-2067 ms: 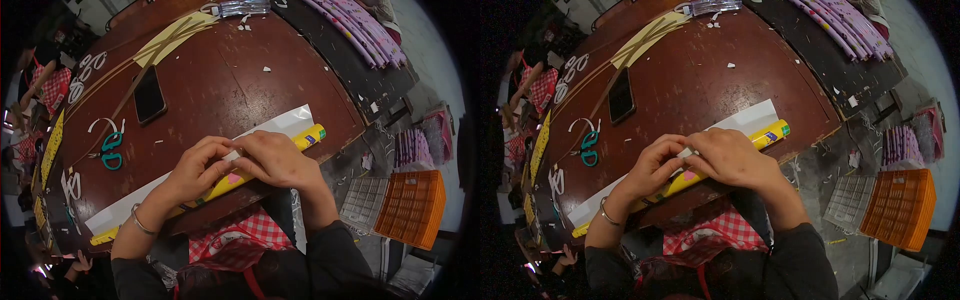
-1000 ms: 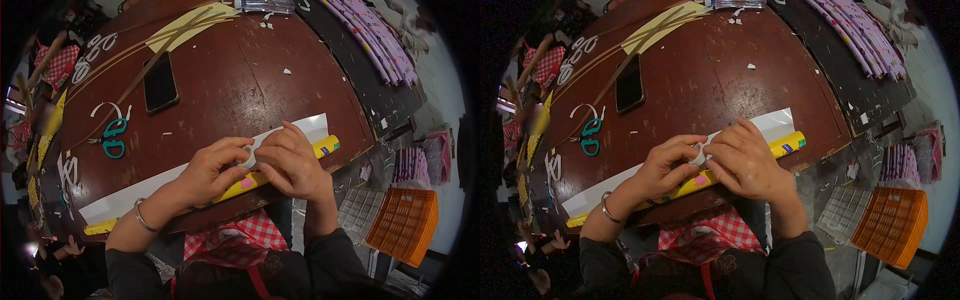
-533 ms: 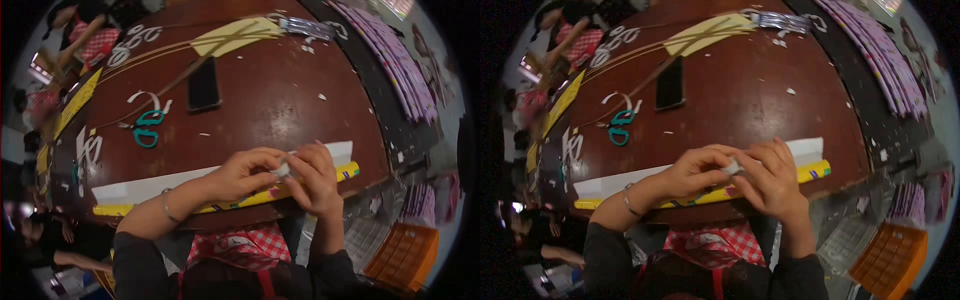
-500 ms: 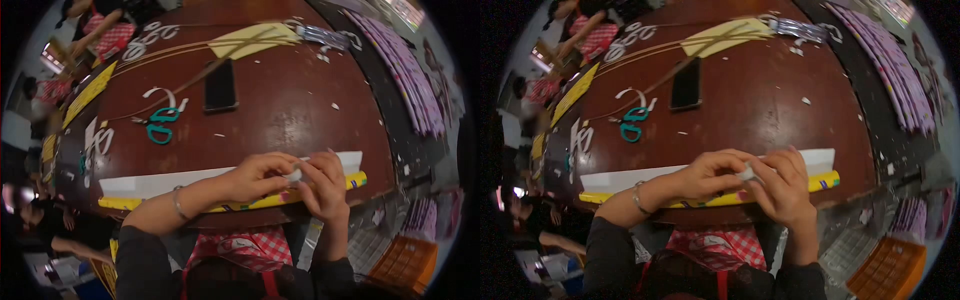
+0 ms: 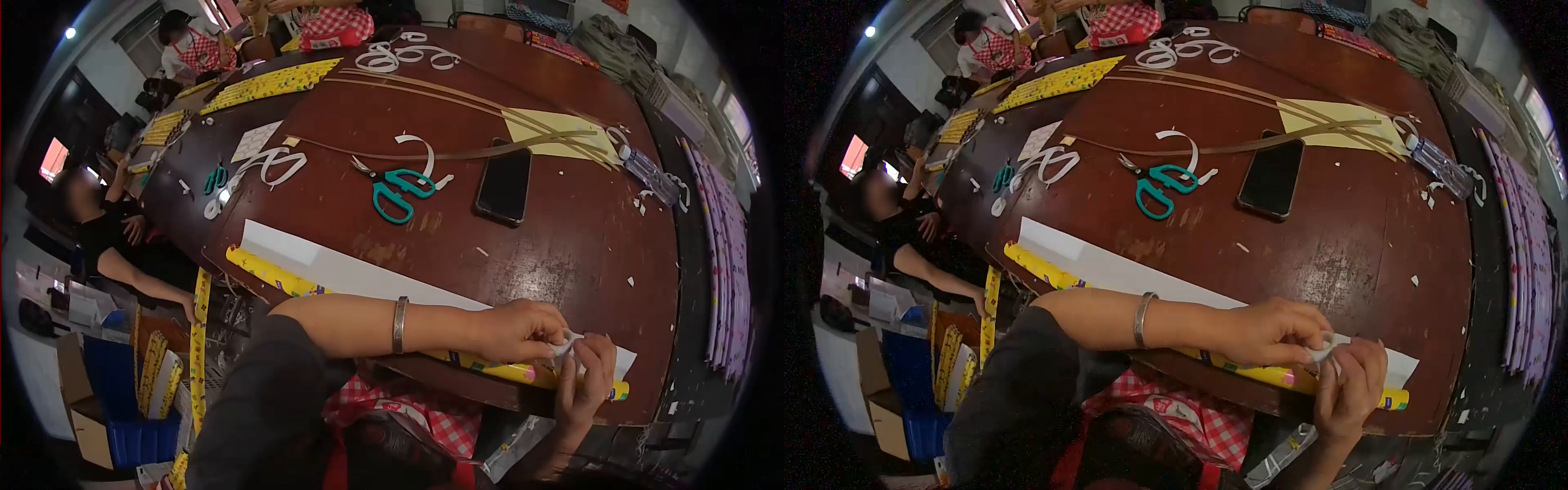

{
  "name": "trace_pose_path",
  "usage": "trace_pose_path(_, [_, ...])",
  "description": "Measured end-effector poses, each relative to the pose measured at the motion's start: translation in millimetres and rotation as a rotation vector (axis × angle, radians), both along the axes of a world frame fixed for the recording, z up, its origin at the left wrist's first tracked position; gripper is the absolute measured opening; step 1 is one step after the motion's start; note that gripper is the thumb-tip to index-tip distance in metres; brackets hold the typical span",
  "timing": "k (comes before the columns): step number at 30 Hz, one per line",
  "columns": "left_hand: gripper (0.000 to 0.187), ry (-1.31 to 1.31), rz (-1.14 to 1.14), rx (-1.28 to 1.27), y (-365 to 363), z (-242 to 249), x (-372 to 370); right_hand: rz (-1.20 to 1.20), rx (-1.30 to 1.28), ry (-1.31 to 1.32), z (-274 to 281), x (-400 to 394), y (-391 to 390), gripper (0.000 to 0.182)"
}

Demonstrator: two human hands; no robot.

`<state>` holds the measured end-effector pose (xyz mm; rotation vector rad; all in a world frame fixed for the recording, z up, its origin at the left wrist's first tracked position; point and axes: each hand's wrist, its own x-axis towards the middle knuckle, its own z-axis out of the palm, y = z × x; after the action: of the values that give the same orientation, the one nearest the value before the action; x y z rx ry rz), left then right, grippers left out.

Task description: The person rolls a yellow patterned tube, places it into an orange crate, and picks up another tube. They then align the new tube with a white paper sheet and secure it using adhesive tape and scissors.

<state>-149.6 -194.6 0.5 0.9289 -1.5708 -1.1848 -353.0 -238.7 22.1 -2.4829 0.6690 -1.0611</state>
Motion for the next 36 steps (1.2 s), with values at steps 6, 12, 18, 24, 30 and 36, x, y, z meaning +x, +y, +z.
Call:
trace_pose_path(6, [0.010,-0.032,0.006,-0.032,0.2,-0.2,0.7,-0.019,-0.041,0.033,-5.2,-0.2,0.7,0.030])
trace_pose_path(12, [0.010,-0.026,0.015,-0.030,-0.9,-4.3,0.1,-0.036,-0.072,-0.047,-2.1,5.3,5.9,0.024])
trace_pose_path(18, [0.010,-0.056,0.001,-0.040,-0.3,-3.4,1.4,-0.015,0.016,-0.055,-0.7,4.4,7.2,0.016])
trace_pose_path(24, [0.011,-0.068,-0.002,-0.055,-0.6,-4.6,1.4,0.016,0.117,-0.105,4.4,9.0,11.3,0.012])
trace_pose_path(30, [0.011,-0.075,-0.001,-0.051,0.6,-2.5,1.9,0.037,0.187,-0.091,3.5,6.2,11.3,0.011])
trace_pose_path(36, [0.012,-0.083,0.016,-0.127,-0.3,-8.2,1.0,-0.004,0.288,-0.090,4.1,4.1,10.4,0.006])
